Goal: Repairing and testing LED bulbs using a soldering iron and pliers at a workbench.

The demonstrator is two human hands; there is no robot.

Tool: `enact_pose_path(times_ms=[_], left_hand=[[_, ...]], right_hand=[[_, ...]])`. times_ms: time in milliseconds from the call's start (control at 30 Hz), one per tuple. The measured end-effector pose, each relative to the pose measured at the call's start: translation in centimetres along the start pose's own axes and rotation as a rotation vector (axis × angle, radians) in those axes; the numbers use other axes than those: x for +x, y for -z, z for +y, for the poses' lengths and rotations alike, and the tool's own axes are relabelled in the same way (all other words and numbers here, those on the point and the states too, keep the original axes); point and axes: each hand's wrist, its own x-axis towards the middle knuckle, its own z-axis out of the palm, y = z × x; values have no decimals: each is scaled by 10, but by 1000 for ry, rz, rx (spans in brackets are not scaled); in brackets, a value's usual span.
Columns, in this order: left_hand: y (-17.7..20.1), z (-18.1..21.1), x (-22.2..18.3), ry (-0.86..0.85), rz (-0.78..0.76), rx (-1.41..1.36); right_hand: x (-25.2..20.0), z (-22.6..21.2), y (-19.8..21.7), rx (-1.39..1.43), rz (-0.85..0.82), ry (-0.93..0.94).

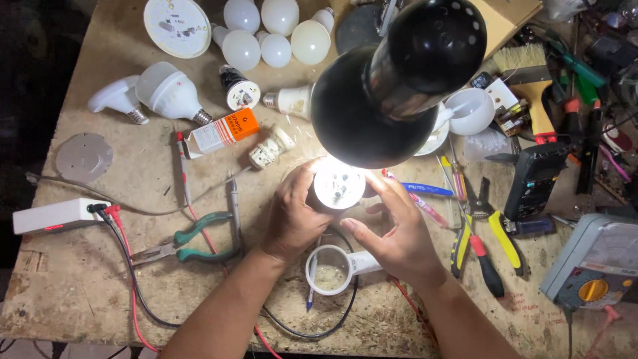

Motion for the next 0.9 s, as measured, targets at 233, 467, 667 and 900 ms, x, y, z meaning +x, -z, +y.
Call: enact_pose_path(times_ms=[233, 467, 667, 900], left_hand=[[3, 2, 2, 146, 61, -88], [10, 1, 7, 131, 28, -147], [4, -8, 7, 57, 38, -114], [19, -2, 7, 28, -36, -83]], right_hand=[[-1, 8, 10, -78, 16, 52], [8, -4, 61, -303, -311, 95], [-13, 5, 28, -462, -725, 119], [-16, -8, 60, -392, -573, 97]])
